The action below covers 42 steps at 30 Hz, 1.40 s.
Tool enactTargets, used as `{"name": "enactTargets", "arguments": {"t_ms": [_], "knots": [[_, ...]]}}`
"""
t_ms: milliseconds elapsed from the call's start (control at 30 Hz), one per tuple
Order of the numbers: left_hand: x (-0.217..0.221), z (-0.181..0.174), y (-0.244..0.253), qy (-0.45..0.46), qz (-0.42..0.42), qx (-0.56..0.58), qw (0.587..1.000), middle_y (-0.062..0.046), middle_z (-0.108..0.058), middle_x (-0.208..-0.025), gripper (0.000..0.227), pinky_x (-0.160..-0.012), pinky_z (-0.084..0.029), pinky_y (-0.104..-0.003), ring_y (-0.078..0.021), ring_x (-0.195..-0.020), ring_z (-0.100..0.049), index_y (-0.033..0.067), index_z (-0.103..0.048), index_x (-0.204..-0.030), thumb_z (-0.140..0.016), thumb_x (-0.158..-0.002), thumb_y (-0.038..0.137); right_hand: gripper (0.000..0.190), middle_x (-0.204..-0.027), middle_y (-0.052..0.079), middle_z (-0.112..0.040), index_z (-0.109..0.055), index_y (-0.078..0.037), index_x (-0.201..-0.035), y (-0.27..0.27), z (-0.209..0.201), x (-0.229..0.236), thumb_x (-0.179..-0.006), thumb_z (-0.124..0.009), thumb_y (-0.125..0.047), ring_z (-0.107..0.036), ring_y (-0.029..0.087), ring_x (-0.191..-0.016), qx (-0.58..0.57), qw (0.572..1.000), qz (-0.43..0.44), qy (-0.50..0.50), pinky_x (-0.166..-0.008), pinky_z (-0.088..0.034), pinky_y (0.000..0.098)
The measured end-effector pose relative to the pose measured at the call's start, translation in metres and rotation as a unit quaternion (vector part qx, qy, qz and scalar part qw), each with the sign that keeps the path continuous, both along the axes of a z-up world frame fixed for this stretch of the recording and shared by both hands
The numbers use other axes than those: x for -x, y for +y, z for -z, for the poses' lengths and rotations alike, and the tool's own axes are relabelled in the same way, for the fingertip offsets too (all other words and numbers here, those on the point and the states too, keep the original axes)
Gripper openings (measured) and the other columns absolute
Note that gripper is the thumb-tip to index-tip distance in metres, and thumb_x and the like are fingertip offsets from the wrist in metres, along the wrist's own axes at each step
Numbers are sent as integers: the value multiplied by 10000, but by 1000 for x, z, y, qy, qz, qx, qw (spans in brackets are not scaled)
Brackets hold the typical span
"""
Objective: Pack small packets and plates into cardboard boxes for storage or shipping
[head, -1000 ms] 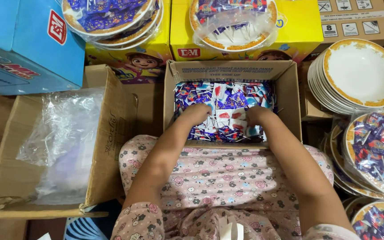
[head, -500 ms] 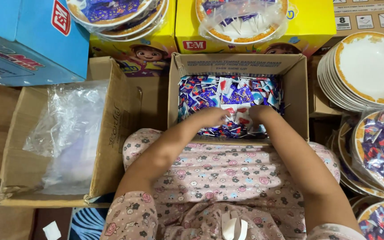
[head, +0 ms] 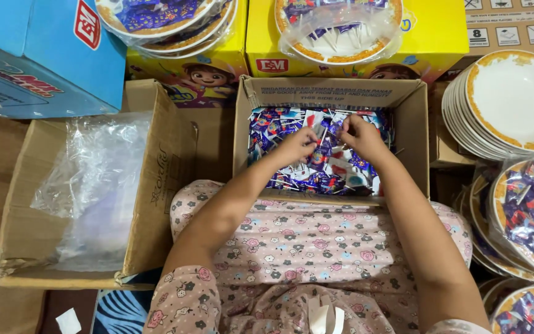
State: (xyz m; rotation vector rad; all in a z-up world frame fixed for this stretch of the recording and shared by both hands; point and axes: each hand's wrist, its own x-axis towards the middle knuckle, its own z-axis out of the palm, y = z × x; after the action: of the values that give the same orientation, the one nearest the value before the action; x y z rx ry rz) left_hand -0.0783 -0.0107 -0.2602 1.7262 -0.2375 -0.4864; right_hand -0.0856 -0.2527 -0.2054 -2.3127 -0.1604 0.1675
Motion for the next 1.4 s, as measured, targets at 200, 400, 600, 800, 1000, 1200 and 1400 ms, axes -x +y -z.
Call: {"name": "enactTargets", "arguments": {"t_ms": [200, 400, 600, 800, 1000, 1200, 1400], "knots": [[3, -28, 3, 43, -46, 76, 995, -227, -652, -985, 578, -641, -685, -340, -266, -754, -747, 86, -564, -1348, -839, -841, 119, 121, -945, 136, -653, -742, -102, -1044, 1, -12, -1, -929, -709, -85, -651, 317, -983, -165, 979, -39, -110, -917, -490, 409], [3, -43, 9, 27, -47, 52, 997, -190, -614, -1105, 473, -676, -682, -289, -231, -853, -730, 7, -598, -1343, -776, -914, 99, 539, -995, 39, -647, -649, -118, -1353, 15, -38, 7, -852, -816, -7, -599, 140, -932, -274, 957, 24, -89, -894, -534, 301], [0, -36, -2, -3, 4, 67, 998, -116, -643, -725, 396, -465, -618, -213, -155, -572, -697, 2, -632, -1094, -862, -791, 112, 392, -866, 56, -697, -767, -133, -1158, 20, -2, 5, -789, -900, -129, -660, 186, -816, -167, 983, -31, -74, -765, -540, 346], [4, -78, 5, -2, -46, 58, 997, -111, -622, -699, 259, -444, -610, -226, -143, -556, -666, 30, -659, -951, -740, -949, 276, 279, -813, 125, -738, -782, -80, -1067, 21, -8, 11, -898, -847, -293, -704, 276, -773, -109, 993, -24, -45, -738, -539, 405], [-19, -70, 19, -74, -51, -43, 995, -113, -679, -743, 256, -489, -613, -234, -182, -601, -720, 75, -703, -981, -744, -929, 322, 113, -599, 78, -711, -816, -149, -957, 15, -58, 26, -934, -735, -224, -700, 217, -597, -68, 995, -73, 0, -646, -553, 360], [47, -241, 0, -204, 29, -104, 973, -276, -713, -948, 341, -805, -573, -540, -462, -959, -711, 47, -667, -1210, -632, -984, 300, 192, -705, 184, -747, -789, -41, -1103, 3, -160, 70, -955, -690, -113, -682, 205, -573, -75, 997, -2, 1, -549, -544, 344], [-60, -267, -22, -567, -181, -332, 731, -73, -546, -1229, 496, -923, -495, -315, -236, -1114, -520, 128, -566, -1322, -816, -905, 226, 169, -718, 89, -683, -731, 5, -937, -1, -245, 20, -1046, -650, -95, -572, 129, -550, -153, 977, 60, 135, -533, -485, 236]]}}
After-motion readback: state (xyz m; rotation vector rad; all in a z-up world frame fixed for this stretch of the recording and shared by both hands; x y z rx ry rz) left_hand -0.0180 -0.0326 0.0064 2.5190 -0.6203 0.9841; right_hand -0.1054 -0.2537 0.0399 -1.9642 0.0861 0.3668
